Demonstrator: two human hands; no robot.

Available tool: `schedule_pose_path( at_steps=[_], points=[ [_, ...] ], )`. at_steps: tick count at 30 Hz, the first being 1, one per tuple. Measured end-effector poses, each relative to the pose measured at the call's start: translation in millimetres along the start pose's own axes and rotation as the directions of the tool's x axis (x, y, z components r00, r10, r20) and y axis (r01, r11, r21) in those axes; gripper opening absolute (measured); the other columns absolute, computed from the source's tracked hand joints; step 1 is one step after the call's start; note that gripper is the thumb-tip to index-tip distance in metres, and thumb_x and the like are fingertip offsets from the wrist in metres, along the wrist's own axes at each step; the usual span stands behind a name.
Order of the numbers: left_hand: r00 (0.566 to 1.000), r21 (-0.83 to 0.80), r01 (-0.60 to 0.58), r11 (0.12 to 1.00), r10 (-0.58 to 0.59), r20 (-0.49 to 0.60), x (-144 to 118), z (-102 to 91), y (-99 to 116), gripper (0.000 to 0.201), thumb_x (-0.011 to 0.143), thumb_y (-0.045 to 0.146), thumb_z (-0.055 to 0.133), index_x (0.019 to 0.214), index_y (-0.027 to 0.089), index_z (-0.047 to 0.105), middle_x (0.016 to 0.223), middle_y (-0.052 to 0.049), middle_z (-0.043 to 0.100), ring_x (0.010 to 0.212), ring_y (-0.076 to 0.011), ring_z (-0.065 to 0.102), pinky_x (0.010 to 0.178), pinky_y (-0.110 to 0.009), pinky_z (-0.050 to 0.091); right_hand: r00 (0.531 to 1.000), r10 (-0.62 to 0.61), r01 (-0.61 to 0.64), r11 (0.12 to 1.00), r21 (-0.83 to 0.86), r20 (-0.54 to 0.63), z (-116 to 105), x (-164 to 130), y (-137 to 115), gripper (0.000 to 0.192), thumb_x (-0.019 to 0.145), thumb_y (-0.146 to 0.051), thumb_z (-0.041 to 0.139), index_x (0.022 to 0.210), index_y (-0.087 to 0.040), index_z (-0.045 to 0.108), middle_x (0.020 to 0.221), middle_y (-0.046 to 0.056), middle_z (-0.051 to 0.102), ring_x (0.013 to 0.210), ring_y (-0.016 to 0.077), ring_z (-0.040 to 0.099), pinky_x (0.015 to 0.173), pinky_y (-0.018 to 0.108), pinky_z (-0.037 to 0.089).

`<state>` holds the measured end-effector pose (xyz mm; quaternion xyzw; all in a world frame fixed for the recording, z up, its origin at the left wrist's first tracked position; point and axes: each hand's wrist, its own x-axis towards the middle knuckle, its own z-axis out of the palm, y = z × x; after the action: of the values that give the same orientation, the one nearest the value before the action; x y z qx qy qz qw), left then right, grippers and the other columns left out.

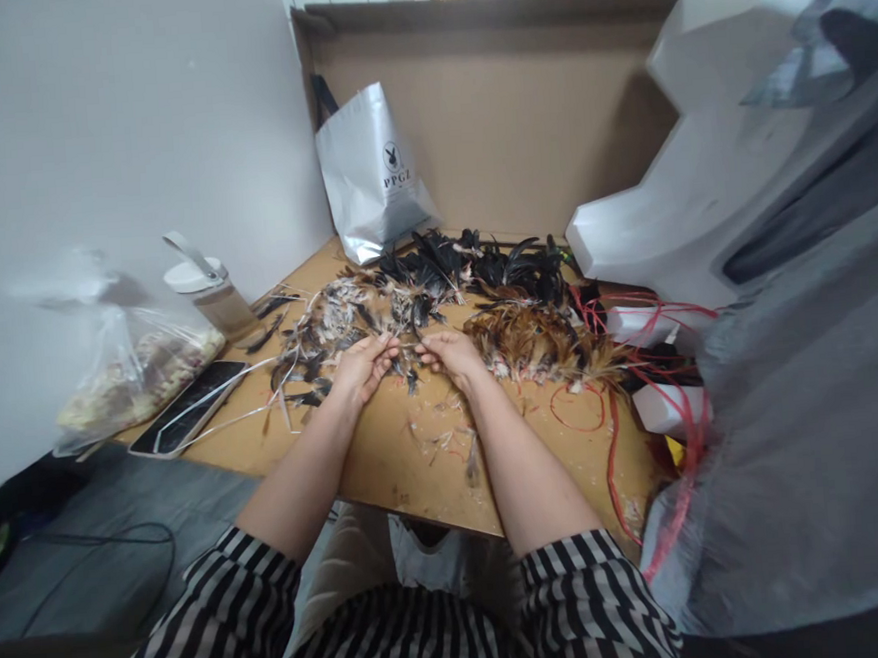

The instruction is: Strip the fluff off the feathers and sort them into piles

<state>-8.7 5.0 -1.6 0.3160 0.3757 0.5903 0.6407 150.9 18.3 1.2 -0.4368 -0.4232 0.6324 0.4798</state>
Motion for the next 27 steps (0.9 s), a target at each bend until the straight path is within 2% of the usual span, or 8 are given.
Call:
schedule_pose_path(
  at_steps=[3,9,19,24,27],
  points=[
    [1.0,-0.009,-0.003,1.0,0.003,0.006,0.3,-0.4,-0.5,0.016,0.064,0.022,0.065,0.074,0.01,0.06,0.077,-0.007,0.064,0.06,-0.0061,0.058,0.048,-0.013,0.041,0.999,0.027,-0.028,0.997,0.073,0.017,1.7,-1.5,-0.7,0.009,0.059,-0.016,0.064,0.064,-0.014,0.056,0.064,0.003,0.064,0.047,0.0067,0.052,0.041,0.016,0.037],
    [1.0,-0.019,0.002,1.0,-0.002,0.008,-0.9,1.3,0.6,0.015,0.063,0.021,0.066,0.073,0.01,0.06,0.077,-0.007,0.065,0.058,-0.0058,0.058,0.048,-0.012,0.041,0.999,0.014,-0.021,0.988,0.153,0.042,6.9,-7.0,-6.4,0.015,0.06,-0.01,0.063,0.072,-0.016,0.056,0.062,0.0,0.064,0.05,0.0067,0.055,0.045,0.015,0.04],
    [0.995,-0.016,0.053,0.998,-0.052,0.087,-0.1,-0.3,-4.3,0.015,0.064,0.018,0.065,0.076,0.009,0.062,0.073,-0.007,0.064,0.06,-0.0076,0.059,0.051,-0.013,0.044,0.989,-0.011,-0.018,0.98,0.197,0.145,12.6,-8.2,-3.5,0.019,0.062,-0.014,0.064,0.081,-0.016,0.059,0.066,0.001,0.065,0.053,0.0064,0.057,0.049,0.016,0.044],
    [0.995,-0.023,0.014,1.0,-0.012,0.099,-1.1,0.8,-3.3,0.016,0.064,0.019,0.065,0.076,0.01,0.062,0.079,-0.008,0.065,0.061,-0.0069,0.059,0.051,-0.013,0.043,0.986,-0.001,-0.032,0.979,0.203,0.164,11.1,-8.1,-3.9,0.022,0.061,-0.014,0.064,0.082,-0.016,0.058,0.065,0.001,0.064,0.05,0.0059,0.055,0.047,0.016,0.042],
    [0.993,-0.007,0.006,1.0,-0.005,0.115,-2.4,1.4,-1.5,0.019,0.062,0.021,0.067,0.076,0.01,0.062,0.069,-0.005,0.064,0.057,-0.0062,0.057,0.048,-0.013,0.041,0.985,-0.005,-0.025,0.986,0.167,0.175,12.1,-9.0,-4.3,0.025,0.06,-0.015,0.065,0.083,-0.017,0.056,0.063,0.0,0.063,0.049,0.0059,0.053,0.046,0.016,0.04]
  ],
)
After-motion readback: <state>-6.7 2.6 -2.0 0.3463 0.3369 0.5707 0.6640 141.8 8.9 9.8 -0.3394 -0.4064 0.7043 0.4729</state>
